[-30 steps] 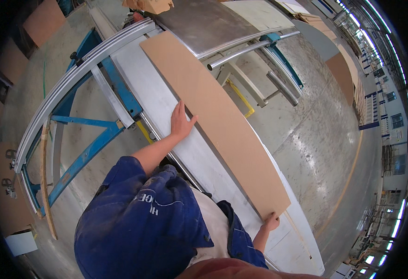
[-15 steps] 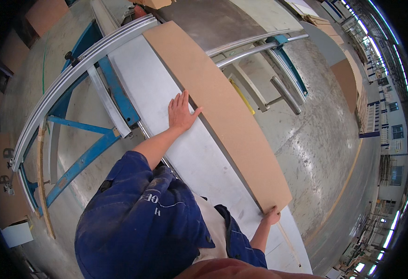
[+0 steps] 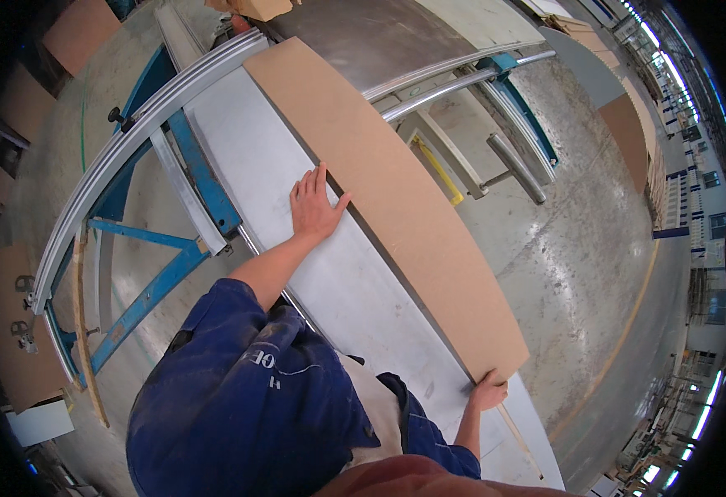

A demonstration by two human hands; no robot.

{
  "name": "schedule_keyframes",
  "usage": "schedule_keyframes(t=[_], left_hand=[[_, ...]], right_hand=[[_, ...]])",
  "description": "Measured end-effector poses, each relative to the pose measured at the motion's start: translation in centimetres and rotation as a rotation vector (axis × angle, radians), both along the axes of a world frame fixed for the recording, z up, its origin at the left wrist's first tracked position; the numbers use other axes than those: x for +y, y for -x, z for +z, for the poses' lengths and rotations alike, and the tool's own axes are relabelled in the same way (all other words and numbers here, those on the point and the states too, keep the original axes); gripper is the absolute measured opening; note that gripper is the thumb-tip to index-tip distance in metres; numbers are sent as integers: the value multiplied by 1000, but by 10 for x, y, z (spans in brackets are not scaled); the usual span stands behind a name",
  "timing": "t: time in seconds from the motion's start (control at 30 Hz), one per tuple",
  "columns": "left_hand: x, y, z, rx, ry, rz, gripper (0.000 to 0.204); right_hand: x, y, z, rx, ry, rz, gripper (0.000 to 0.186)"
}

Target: The person positions and slides large wooden panels through a table saw in an industrial woodworking setting.

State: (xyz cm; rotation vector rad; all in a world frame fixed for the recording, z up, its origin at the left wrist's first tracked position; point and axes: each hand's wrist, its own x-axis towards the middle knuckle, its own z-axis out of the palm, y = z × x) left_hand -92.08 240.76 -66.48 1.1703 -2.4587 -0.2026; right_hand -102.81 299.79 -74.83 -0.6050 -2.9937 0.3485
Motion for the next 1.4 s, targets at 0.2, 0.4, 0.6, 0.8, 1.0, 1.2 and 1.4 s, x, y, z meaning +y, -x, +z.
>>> schedule_keyframes(t=[0.2, 0.4, 0.6, 0.8, 1.0, 1.2, 1.4], left_hand=[[-5, -1, 2, 37, 96, -24, 86], [-16, -1, -19, 19, 114, 28, 86], [-25, -3, -17, 128, 75, -207, 60], [-32, -15, 21, -85, 202, -6, 81], [-35, -10, 21, -48, 166, -57, 77], [-56, -7, 13, 80, 236, -133, 60], [-51, 0, 3, -8, 124, -71, 87]], right_hand=[[28, 15, -5, -14, 337, 713, 74], [28, 25, -10, -44, 218, 1143, 82], [34, 2, 0, 50, 216, 1332, 80], [11, 22, 9, 19, 204, 1343, 80], [14, 21, 18, 14, 208, 1366, 75], [2, 4, 10, 43, 180, 1329, 66], [15, -21, 25, 101, 143, 1313, 62]])
